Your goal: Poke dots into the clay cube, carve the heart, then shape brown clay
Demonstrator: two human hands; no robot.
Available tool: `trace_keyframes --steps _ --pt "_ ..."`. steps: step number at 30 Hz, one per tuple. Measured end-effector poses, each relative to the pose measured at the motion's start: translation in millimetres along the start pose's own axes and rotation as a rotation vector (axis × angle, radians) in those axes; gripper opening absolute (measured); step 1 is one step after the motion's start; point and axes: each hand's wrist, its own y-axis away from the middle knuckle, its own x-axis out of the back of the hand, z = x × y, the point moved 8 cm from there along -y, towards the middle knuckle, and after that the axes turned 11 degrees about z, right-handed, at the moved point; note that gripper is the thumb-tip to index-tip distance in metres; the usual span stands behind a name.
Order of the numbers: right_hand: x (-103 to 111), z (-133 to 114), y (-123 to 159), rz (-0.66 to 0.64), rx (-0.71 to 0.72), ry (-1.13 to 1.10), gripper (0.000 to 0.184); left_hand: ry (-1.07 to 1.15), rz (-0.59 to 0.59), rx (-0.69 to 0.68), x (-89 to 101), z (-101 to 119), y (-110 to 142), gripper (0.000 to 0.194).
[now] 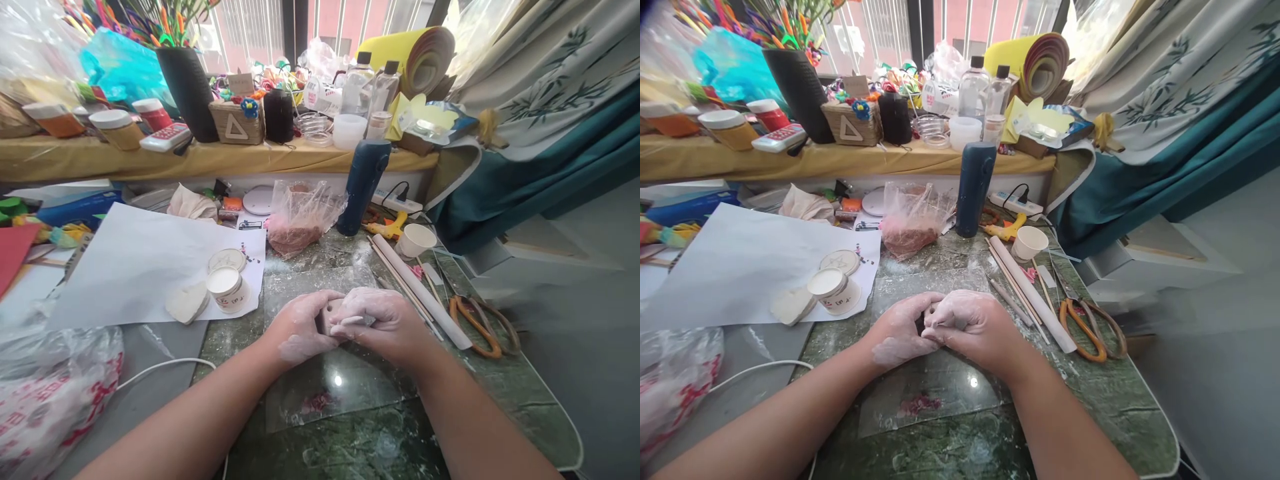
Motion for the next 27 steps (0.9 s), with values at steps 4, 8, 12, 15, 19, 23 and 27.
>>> trace_keyframes --steps 4,8,12,15,19,23,27 --pt "-2.9 0.9 0.5 -0.064 -0.040 0.015 0.010 0.009 0.005 -0.013 -0.4 0.5 -0.2 0.041" --pt "-2.8 -4.8 1.5 -0.069 0.050 -0.022 0.018 0.034 0.006 -0.018 -0.7 0.1 -0.6 0.050" --pt "-2.5 0.8 -1.2 0.020 0.029 -0.002 0.004 -0.023 -0.012 0.010 -0.3 -4.2 -0.9 0.056" --pt "-3.2 4.3 -2.1 0.042 -0.008 -0.026 0.008 -0.034 -0.007 0.016 0.6 -6.0 -0.8 0.056" --pt "-2.8 -1.1 0.8 0.049 0.044 -0.061 0.003 -0.022 -0.003 -0.002 0.0 -5.0 0.2 0.057" --pt "2.2 -2.6 1.7 0.167 0.019 -0.111 0.005 -0.043 0.008 -0.002 0.1 -5.2 0.7 0.060" --pt "17.9 6.2 0.6 0.327 -0.095 -0.274 0.016 -0.058 0.021 0.003 -0.4 -5.6 0.5 0.054"
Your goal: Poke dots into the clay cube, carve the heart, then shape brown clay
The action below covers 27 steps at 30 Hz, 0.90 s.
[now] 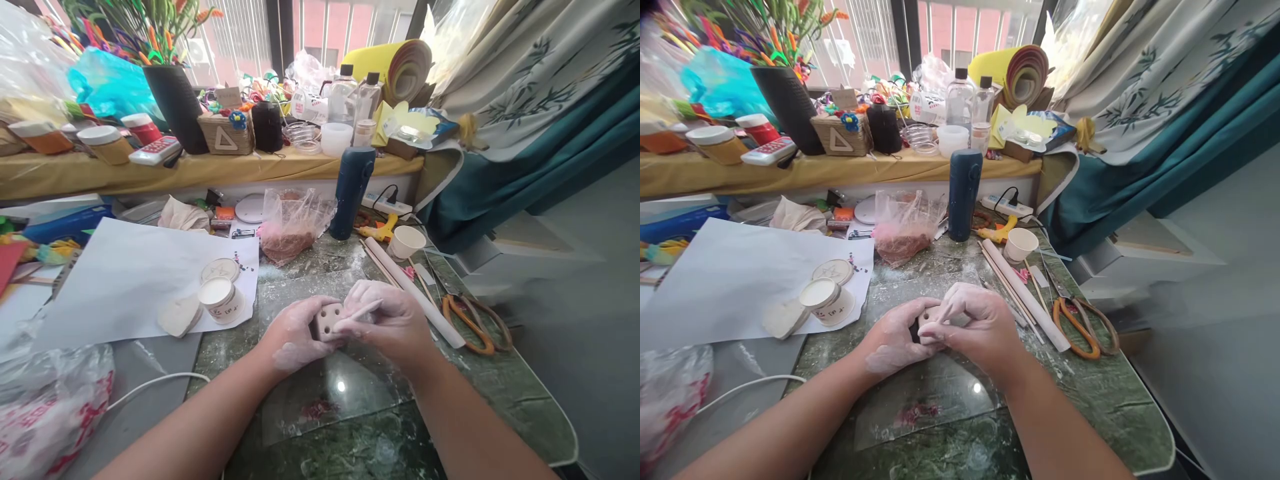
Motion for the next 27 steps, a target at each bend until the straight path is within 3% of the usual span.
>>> trace_keyframes --steps 8,23,27 --pt "24.4 11.0 -7.7 -0.040 -0.076 -0.061 0.008 -0.022 0.008 0.013 0.7 0.0 -1.0 0.056" --pt "15.0 1.5 -7.6 -0.123 0.005 0.055 0.003 0.016 0.010 0.018 1.3 1.3 -1.4 0.055" --pt "11.7 -4.8 -7.8 -0.201 0.024 0.174 0.015 0.046 -0.010 0.004 -0.8 0.1 -1.5 0.059"
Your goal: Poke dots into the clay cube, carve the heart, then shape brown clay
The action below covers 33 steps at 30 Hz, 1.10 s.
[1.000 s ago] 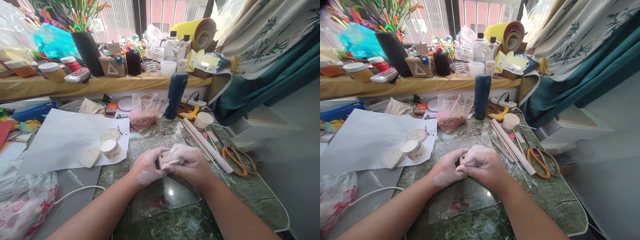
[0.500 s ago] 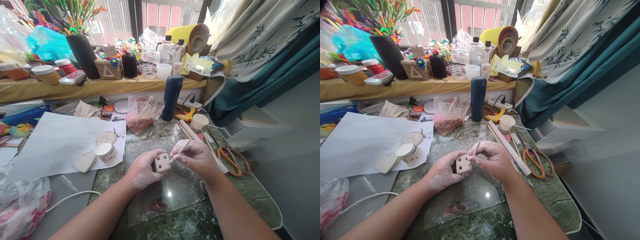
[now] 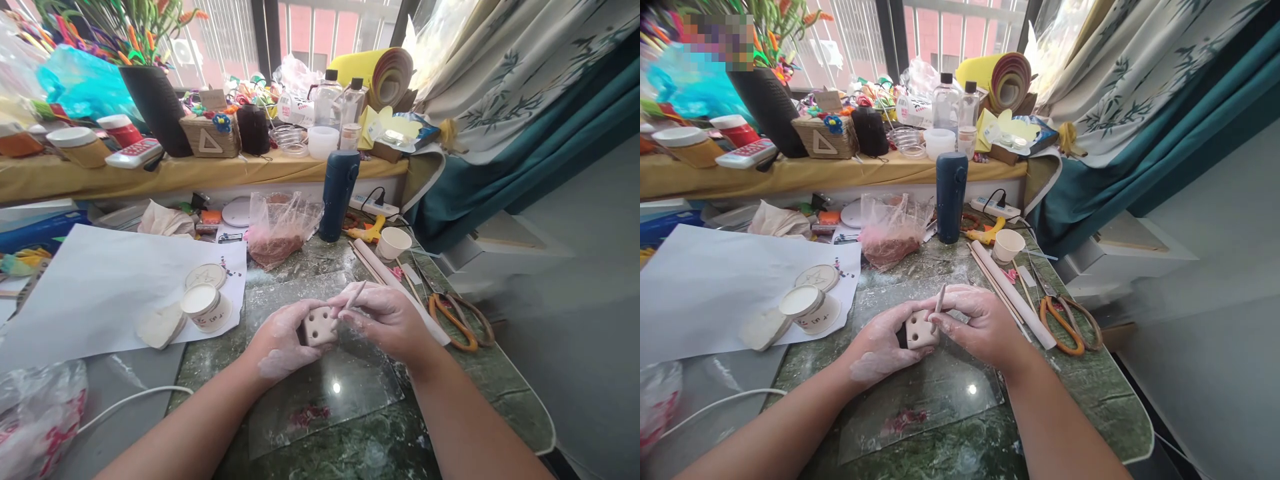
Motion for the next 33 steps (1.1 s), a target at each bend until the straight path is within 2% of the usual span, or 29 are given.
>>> trace_keyframes --steps 4,9,11,14,17,20,22,24,26,29,31,33 --pt "-4.4 -5.3 1.1 -0.101 -0.001 0.077 0.022 -0.012 -0.011 0.012 -0.1 -1.5 -0.1 0.063" --pt "-8.0 -7.2 1.5 -0.194 0.033 0.147 0.022 -0.038 -0.004 0.013 1.8 1.0 -0.1 0.057" --pt "-7.6 -5.3 1.3 -0.181 0.058 0.131 0.018 -0.042 -0.010 0.017 1.4 0.7 -0.1 0.056" --pt "-3.3 1.0 0.3 -0.067 0.066 0.091 0.011 -0.054 -0.008 0.024 1.2 -1.0 -0.3 0.057" --pt "-0.6 5.9 0.2 0.011 0.033 0.099 0.018 -0.057 0.000 0.030 2.0 -1.8 -0.5 0.057" --pt "-3.3 2.3 0.3 -0.064 -0.009 0.067 0.020 -0.037 -0.001 0.020 2.3 0.3 -0.3 0.056" --pt "-4.9 -4.0 0.7 -0.134 -0.009 0.013 0.026 -0.028 0.000 0.014 1.9 1.2 -0.1 0.055" --pt "-6.1 -7.5 1.2 -0.174 0.009 0.005 0.025 -0.030 0.001 0.016 1.0 0.9 0.2 0.055" --pt "-5.7 -7.5 1.1 -0.151 0.043 0.032 0.018 -0.040 -0.003 0.017 -0.2 0.3 0.5 0.056" --pt "-1.5 -3.3 0.3 -0.044 0.050 0.017 0.003 -0.045 -0.001 0.015 0.4 1.4 0.6 0.056" --pt "-1.1 1.8 0.9 -0.047 -0.009 -0.008 0.009 -0.042 0.004 0.023 2.0 2.4 0.5 0.056" --pt "-3.1 3.9 2.8 -0.129 -0.053 -0.013 0.017 -0.034 -0.001 0.034 2.5 2.5 0.6 0.056"
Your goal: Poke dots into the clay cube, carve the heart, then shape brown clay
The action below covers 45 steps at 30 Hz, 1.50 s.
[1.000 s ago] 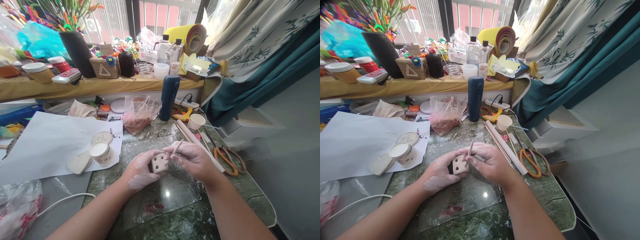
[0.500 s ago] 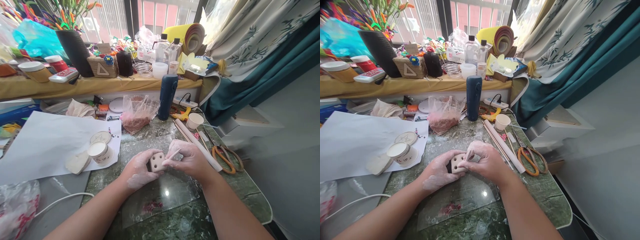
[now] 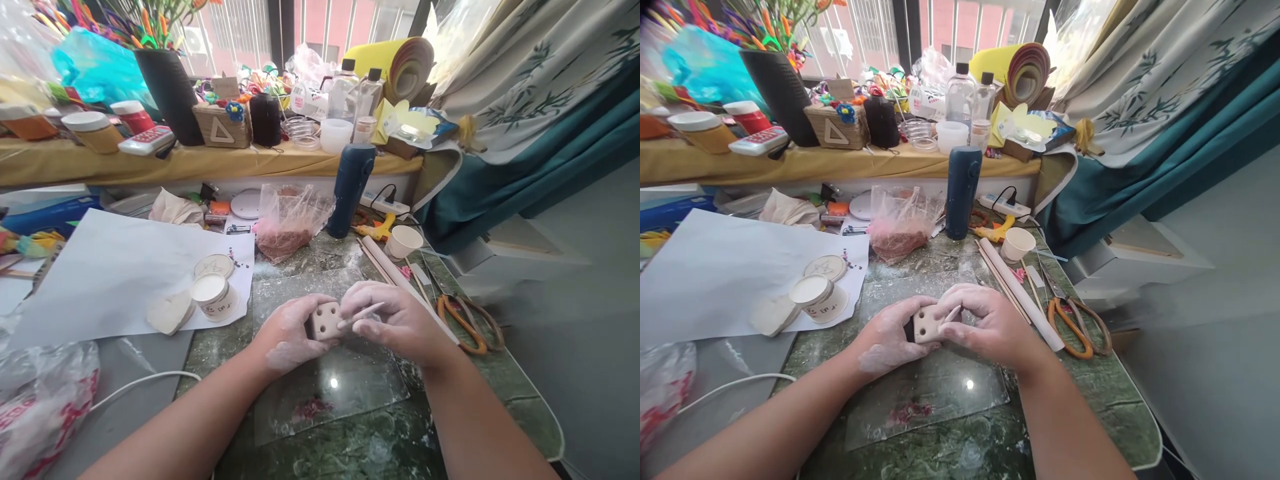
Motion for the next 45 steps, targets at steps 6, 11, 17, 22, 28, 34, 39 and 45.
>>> trace_keyframes --steps 6,11,17,22,28,34,39,45 --pt "1.3 -6.1 -0.9 -0.052 0.090 0.073 0.012 0.020 -0.008 -0.041 -3.3 -2.0 0.6 0.057" --pt "-1.4 -2.8 -3.7 0.004 0.036 0.049 0.011 -0.021 0.000 -0.039 -1.3 -0.9 0.2 0.056" --pt "-2.4 -6.3 -0.4 -0.084 0.078 -0.005 0.015 0.003 -0.006 -0.044 -1.4 0.9 0.1 0.054" --pt "4.1 2.3 -2.7 0.068 0.038 -0.075 0.007 -0.015 0.010 -0.049 -1.1 -1.0 0.1 0.056" --pt "-3.8 3.3 1.4 -0.127 -0.002 -0.011 0.016 -0.019 -0.017 -0.044 -2.4 -0.9 0.8 0.057" --pt "5.0 3.3 -1.5 0.053 0.049 -0.031 0.011 -0.031 0.000 -0.045 -1.4 -2.6 0.5 0.059" --pt "-3.6 7.1 0.3 -0.109 -0.014 0.040 0.013 -0.002 0.000 -0.070 -2.6 -1.3 1.1 0.059" --pt "-2.6 9.3 -2.1 -0.048 0.008 0.011 0.006 0.001 0.015 -0.059 -1.5 -1.1 0.7 0.059"
